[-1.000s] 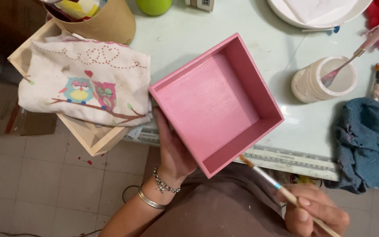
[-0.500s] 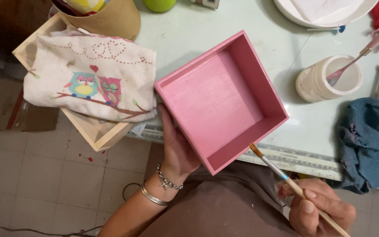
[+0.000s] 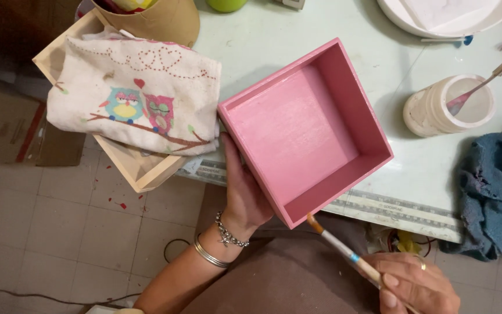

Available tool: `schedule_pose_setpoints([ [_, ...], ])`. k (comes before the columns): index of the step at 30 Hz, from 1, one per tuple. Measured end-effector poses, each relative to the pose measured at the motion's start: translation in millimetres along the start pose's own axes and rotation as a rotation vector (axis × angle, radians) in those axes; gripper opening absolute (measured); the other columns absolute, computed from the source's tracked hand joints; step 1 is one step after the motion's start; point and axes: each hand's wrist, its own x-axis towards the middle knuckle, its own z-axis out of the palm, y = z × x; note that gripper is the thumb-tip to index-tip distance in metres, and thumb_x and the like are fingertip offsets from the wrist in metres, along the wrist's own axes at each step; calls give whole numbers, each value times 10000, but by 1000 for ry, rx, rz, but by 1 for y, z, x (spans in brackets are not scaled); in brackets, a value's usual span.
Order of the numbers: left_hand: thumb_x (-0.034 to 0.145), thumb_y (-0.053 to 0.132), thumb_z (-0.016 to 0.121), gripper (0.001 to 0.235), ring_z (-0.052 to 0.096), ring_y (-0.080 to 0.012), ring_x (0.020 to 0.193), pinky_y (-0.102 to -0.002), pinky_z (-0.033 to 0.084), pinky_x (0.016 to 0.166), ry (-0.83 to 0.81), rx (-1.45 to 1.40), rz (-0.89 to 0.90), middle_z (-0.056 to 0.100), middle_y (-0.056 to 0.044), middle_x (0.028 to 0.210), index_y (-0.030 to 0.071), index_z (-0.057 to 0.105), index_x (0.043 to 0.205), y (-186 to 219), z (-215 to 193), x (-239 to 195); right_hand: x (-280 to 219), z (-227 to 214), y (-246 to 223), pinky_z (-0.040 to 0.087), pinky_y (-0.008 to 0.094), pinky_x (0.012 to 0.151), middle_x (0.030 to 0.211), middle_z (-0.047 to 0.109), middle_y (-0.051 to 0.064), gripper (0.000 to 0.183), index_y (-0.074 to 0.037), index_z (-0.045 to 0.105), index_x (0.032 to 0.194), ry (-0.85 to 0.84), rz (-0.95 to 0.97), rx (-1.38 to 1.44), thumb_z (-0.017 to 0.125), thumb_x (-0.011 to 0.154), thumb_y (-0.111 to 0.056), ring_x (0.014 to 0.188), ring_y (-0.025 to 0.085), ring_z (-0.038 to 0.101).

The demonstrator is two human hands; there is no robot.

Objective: Painting the edges of a small pink wooden box with white paint using a paintbrush

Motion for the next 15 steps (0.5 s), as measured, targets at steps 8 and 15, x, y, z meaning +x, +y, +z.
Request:
schedule_pose_setpoints([
  [8,668,696,325,828,495,-297,1110,-457,402,918,142,34,-93,524,-116,1236,177,441,1302,5,16,-5,14,3,8,534,264,657,827,634,149,191,-73,514,1019,135,69,-78,479,870,-188,696,188,654],
  [15,725,653,358,780,504,-304,1096,-485,424,885,-38,75,28,526,-113,1226,167,398,1333,4,25,-5,71,-29,30,494,312,519,741,510,242,203,72,389,1032,499,-44,-269,445,973,-115,599,264,580],
])
